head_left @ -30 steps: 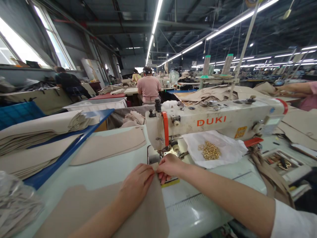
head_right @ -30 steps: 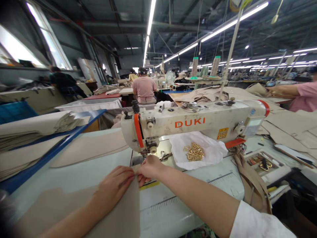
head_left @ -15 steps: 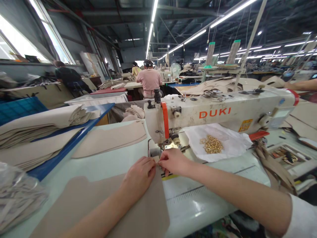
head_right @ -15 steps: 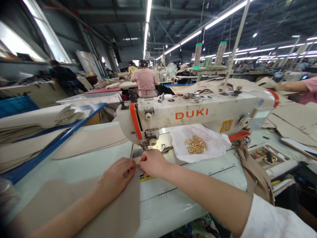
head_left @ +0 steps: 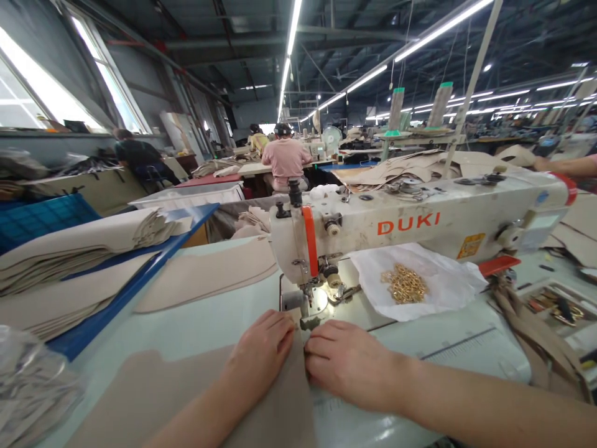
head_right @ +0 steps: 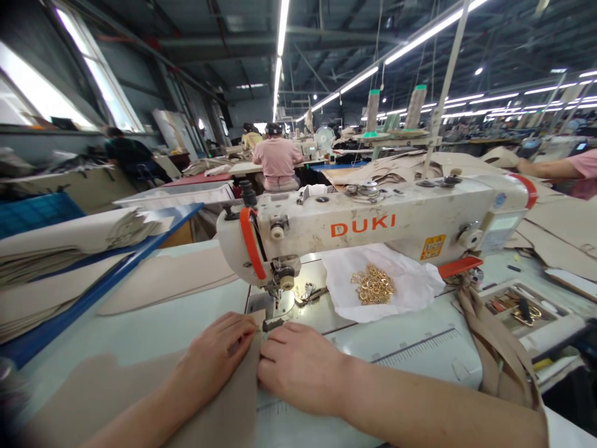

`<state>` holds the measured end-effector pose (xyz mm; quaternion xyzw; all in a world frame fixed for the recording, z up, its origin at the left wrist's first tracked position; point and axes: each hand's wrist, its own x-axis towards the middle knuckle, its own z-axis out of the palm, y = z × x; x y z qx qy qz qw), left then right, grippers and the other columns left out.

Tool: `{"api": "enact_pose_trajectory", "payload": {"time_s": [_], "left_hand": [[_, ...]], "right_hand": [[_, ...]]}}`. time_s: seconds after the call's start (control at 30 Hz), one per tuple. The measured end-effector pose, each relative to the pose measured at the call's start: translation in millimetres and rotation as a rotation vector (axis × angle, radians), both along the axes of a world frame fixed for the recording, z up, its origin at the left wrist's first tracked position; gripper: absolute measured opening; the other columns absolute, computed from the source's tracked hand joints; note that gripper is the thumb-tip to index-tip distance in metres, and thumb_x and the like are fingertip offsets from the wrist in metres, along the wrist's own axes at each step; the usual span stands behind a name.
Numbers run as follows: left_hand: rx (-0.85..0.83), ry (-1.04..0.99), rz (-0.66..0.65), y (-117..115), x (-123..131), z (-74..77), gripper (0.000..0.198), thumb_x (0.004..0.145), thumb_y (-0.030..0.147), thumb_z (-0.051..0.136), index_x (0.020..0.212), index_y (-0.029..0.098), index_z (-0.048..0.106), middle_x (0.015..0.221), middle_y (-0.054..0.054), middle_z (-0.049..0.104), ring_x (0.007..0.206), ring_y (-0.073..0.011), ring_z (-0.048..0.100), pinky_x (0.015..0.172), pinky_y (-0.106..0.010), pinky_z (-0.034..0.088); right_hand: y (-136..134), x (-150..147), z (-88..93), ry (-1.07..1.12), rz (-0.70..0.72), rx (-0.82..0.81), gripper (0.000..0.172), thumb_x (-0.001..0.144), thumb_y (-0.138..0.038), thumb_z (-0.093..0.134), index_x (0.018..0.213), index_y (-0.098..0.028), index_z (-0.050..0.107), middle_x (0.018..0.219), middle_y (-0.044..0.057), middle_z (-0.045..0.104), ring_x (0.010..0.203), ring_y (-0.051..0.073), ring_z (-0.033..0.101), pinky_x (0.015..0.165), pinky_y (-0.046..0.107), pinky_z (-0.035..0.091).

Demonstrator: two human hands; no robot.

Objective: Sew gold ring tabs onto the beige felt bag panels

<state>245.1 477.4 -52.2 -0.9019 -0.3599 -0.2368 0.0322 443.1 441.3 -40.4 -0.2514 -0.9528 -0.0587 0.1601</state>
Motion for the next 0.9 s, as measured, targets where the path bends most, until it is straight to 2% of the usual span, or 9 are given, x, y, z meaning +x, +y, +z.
{"api": "enact_pose_trajectory", "payload": {"time_s": [0.1, 0.3, 0.53, 0.9], "left_hand": [[0.007, 0.051, -0.001, 1, 0, 0.8, 0.02, 0.086, 0.009, 0.045, 0.073, 0.019, 0.056, 0.074, -0.003, 0.064, 0.072, -0.0192, 0.059, 0.067, -0.032, 0.052], [0.08, 0.058, -0.03, 1, -1, -2.3, 0.021, 0.088, 0.007, 0.041, 0.077, 0.018, 0.056, 0.075, -0.003, 0.064, 0.07, -0.0189, 0.059, 0.065, -0.032, 0.053], [0.172, 0.052, -0.055, -2, -3, -5.6, 0.026, 0.093, 0.008, 0.036, 0.082, 0.016, 0.057, 0.077, -0.004, 0.065, 0.073, -0.0198, 0.059, 0.069, -0.034, 0.053], [0.193, 0.079, -0.089, 0, 0, -4.1, 0.033, 0.097, 0.014, 0.031, 0.08, 0.013, 0.059, 0.077, -0.006, 0.064, 0.074, -0.0199, 0.058, 0.07, -0.034, 0.054]], "right_hand": [[8, -9, -8.7, 0.08, -0.012, 0.03, 0.012, 0.091, -0.026, 0.056, 0.086, -0.016, 0.059, 0.086, 0.004, 0.061, 0.087, 0.019, 0.051, 0.086, 0.031, 0.041], [13, -13, -21.6, 0.04, 0.04, -0.032, 0.011, 0.092, -0.023, 0.054, 0.084, -0.017, 0.059, 0.087, 0.002, 0.063, 0.084, 0.017, 0.053, 0.079, 0.029, 0.043], [10, -12, -19.4, 0.05, 0.04, -0.048, 0.012, 0.092, -0.021, 0.053, 0.083, -0.016, 0.059, 0.088, 0.002, 0.063, 0.083, 0.016, 0.053, 0.08, 0.028, 0.044], [9, -12, -16.3, 0.075, 0.032, -0.063, 0.011, 0.091, -0.021, 0.056, 0.081, -0.016, 0.06, 0.084, 0.003, 0.063, 0.082, 0.017, 0.054, 0.079, 0.028, 0.044]]}}
